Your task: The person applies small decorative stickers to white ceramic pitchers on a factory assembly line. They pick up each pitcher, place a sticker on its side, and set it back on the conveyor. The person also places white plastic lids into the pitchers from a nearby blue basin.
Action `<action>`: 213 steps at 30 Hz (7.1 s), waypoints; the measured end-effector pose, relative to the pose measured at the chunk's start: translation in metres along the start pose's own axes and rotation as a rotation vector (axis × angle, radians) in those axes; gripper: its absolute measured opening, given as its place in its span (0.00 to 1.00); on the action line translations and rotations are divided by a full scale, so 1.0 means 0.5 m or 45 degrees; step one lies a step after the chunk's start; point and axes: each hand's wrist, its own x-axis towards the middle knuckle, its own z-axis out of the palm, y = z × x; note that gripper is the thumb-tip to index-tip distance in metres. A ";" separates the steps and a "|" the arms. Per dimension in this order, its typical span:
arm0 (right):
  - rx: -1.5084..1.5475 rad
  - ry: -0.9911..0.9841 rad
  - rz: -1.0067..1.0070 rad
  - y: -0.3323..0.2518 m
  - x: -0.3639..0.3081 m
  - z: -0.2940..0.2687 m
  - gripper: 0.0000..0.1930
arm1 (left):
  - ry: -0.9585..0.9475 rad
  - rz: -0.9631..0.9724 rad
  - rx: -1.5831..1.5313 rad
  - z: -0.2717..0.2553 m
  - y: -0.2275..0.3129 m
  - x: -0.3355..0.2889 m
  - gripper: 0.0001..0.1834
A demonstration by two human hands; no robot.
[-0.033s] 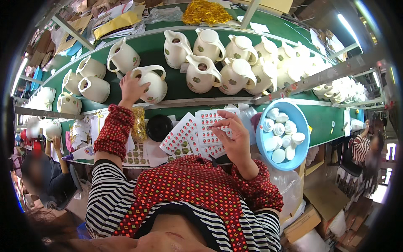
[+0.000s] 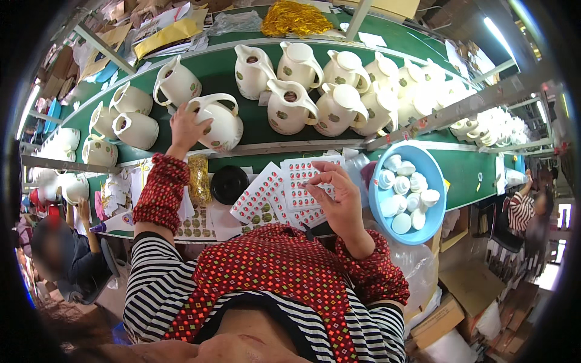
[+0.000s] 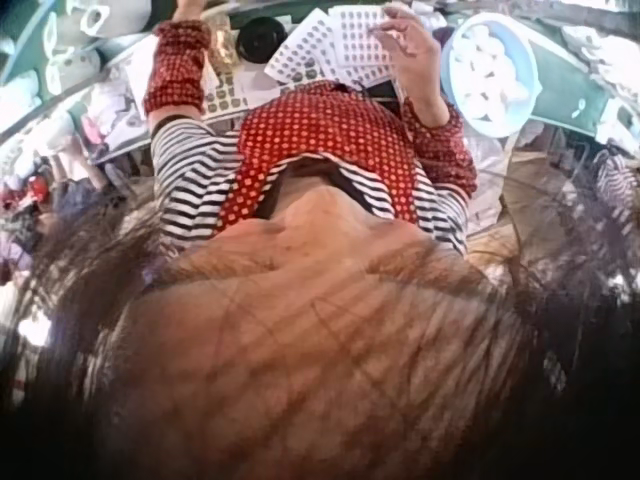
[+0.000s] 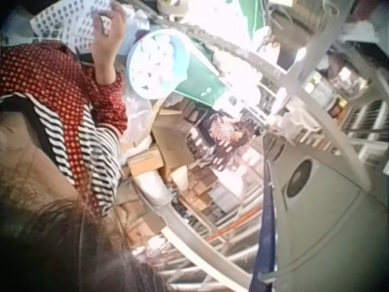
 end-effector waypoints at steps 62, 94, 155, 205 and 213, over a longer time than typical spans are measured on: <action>-0.386 -0.414 0.344 0.046 -0.056 0.065 0.57 | 0.186 0.669 -0.304 -0.020 0.135 -0.001 0.20; -0.781 -0.700 -0.431 0.141 0.061 0.175 0.32 | -0.433 0.057 -0.540 0.046 0.196 -0.466 0.22; -0.305 -0.117 -0.681 0.061 0.046 0.170 0.43 | -0.517 -0.325 -1.013 0.122 0.244 -0.377 0.30; 0.174 -0.506 0.089 -0.110 0.017 0.180 0.49 | -1.422 -0.880 -1.657 -0.020 0.065 -0.188 0.31; 0.030 -0.515 -0.019 -0.122 -0.025 0.184 0.48 | -1.371 -0.843 -1.564 -0.093 0.138 -0.190 0.29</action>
